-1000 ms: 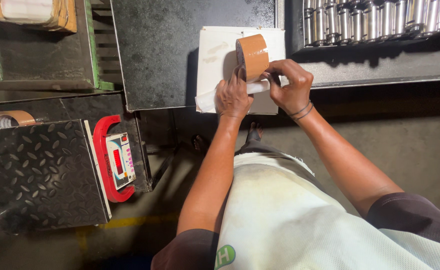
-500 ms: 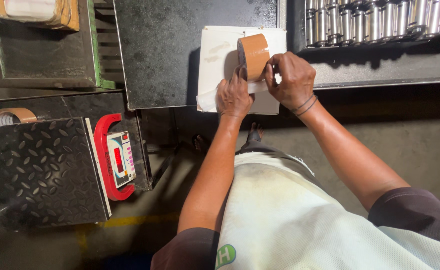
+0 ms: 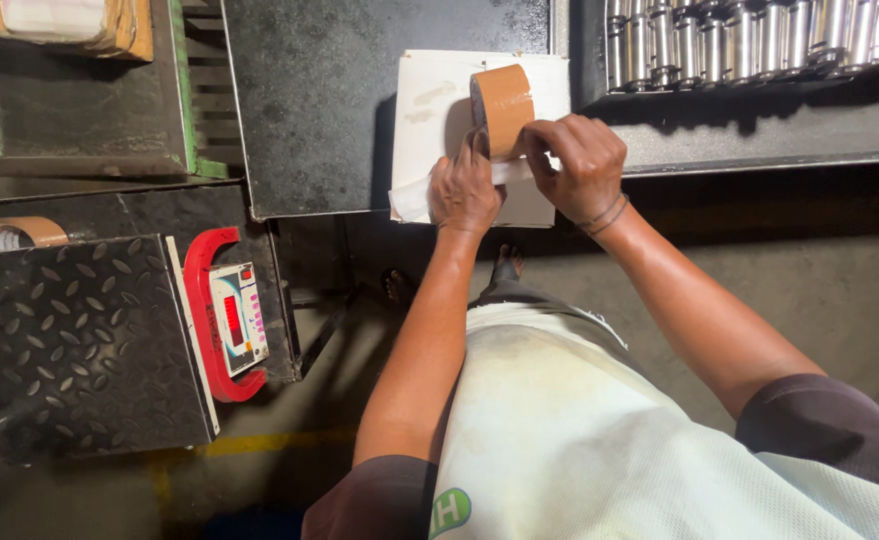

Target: The person places cylindrical metal parts into individual plastic bags and arranges them in a cardboard box with a honeycomb divider. They then close the box, seal it with tape, and move it to a stack of similar boxes.

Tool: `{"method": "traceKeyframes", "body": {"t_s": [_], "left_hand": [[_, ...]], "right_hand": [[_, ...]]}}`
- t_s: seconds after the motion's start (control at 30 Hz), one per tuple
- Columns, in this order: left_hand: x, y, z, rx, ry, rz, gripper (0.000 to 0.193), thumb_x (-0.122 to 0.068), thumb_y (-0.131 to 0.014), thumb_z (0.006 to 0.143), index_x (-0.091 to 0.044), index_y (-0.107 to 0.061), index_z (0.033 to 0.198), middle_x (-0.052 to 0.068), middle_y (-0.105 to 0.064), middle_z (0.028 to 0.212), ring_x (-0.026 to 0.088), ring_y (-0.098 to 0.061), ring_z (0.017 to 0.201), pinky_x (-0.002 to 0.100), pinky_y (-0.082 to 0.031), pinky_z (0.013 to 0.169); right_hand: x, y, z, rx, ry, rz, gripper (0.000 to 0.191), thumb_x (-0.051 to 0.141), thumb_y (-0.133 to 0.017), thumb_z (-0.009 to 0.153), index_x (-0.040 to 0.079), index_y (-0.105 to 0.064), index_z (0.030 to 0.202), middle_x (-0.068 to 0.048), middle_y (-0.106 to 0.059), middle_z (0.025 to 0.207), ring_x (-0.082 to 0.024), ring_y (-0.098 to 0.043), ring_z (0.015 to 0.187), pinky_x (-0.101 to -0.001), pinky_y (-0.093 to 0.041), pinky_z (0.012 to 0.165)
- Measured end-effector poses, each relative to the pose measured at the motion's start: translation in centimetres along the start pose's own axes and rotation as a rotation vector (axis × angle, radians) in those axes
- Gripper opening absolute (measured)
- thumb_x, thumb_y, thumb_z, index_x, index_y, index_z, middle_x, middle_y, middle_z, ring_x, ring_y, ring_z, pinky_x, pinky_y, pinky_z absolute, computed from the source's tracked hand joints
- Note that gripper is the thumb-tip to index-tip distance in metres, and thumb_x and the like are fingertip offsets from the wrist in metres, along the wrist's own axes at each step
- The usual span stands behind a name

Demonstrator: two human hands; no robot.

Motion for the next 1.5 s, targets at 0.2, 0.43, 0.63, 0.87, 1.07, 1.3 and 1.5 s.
{"method": "traceKeyframes", "body": {"t_s": [0.2, 0.43, 0.63, 0.87, 1.07, 1.3, 1.5], "left_hand": [[0.1, -0.5, 0.2, 0.004, -0.002, 0.033, 0.062, -0.01, -0.074, 0.07, -0.001, -0.055, 0.128, 0.009, -0.063, 0.127, 0.029, -0.064, 0.082, 0.04, -0.047, 0.077], [0.4, -0.9, 0.1, -0.036, -0.027, -0.006, 0.067, -0.028, -0.082, 0.08, -0.001, -0.051, 0.133, 0.011, -0.062, 0.13, 0.028, -0.065, 0.085, 0.042, -0.046, 0.075], [1.2, -1.3, -0.1, 0.027, 0.041, 0.003, 0.068, -0.018, -0.082, 0.071, -0.008, -0.054, 0.132, 0.007, -0.065, 0.137, 0.03, -0.068, 0.091, 0.04, -0.05, 0.081], [1.4, -0.5, -0.5, -0.065, 0.073, -0.108, 0.09, -0.047, -0.089, 0.066, 0.007, -0.052, 0.127, 0.024, -0.067, 0.101, 0.039, -0.069, 0.086, 0.051, -0.053, 0.089], [1.7, 1.3, 0.1, -0.246, 0.192, -0.227, 0.07, -0.052, -0.083, 0.082, 0.004, -0.052, 0.112, 0.022, -0.06, 0.092, 0.044, -0.064, 0.081, 0.052, -0.054, 0.073], [1.8, 0.9, -0.3, -0.253, 0.209, -0.21, 0.075, -0.052, -0.082, 0.081, 0.007, -0.051, 0.115, 0.023, -0.058, 0.094, 0.046, -0.064, 0.084, 0.052, -0.054, 0.075], [2.4, 2.1, -0.7, -0.073, 0.306, -0.324, 0.067, -0.043, -0.087, 0.072, 0.004, -0.061, 0.111, 0.025, -0.068, 0.102, 0.041, -0.07, 0.091, 0.045, -0.058, 0.081]], "right_hand": [[0.5, -1.0, -1.2, 0.147, 0.013, 0.022, 0.009, 0.001, -0.071, 0.091, 0.007, -0.065, 0.094, -0.009, -0.056, 0.073, -0.027, -0.055, 0.063, -0.0408, -0.041, 0.06], [4.4, 2.6, -0.2, 0.024, 0.229, 0.047, 0.025, 0.009, -0.075, 0.072, 0.004, -0.065, 0.095, -0.014, -0.06, 0.086, -0.031, -0.061, 0.078, -0.0422, -0.045, 0.068], [0.2, -2.1, 5.9, 0.212, 0.19, 0.106, 0.03, 0.004, -0.079, 0.082, 0.001, -0.065, 0.109, -0.014, -0.066, 0.109, -0.031, -0.068, 0.101, -0.0403, -0.057, 0.086], [-9.4, -14.3, 10.1, 0.589, -0.196, 0.177, 0.011, 0.011, -0.072, 0.082, 0.003, -0.07, 0.091, -0.017, -0.073, 0.084, -0.035, -0.072, 0.078, -0.0429, -0.057, 0.072], [-13.2, -21.7, 10.6, 0.959, -0.546, 0.147, 0.027, 0.024, -0.073, 0.081, 0.01, -0.078, 0.103, -0.017, -0.075, 0.109, -0.034, -0.071, 0.093, -0.0471, -0.055, 0.079], [-12.3, -23.9, 10.5, 1.281, -0.52, -0.079, 0.047, 0.037, -0.081, 0.078, 0.007, -0.076, 0.113, -0.021, -0.071, 0.122, -0.04, -0.069, 0.107, -0.0531, -0.054, 0.085], [-6.5, -23.9, 7.9, 1.081, -0.634, 0.573, 0.061, 0.063, -0.061, 0.098, 0.004, -0.071, 0.11, -0.015, -0.07, 0.1, -0.039, -0.07, 0.091, -0.0516, -0.054, 0.071]]}}
Point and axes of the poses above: each hand's wrist, its own z-axis towards the middle knuckle, its own y-axis out of the back of the hand, x = y × z, the point moved 8 cm from there along z, towards the middle knuckle
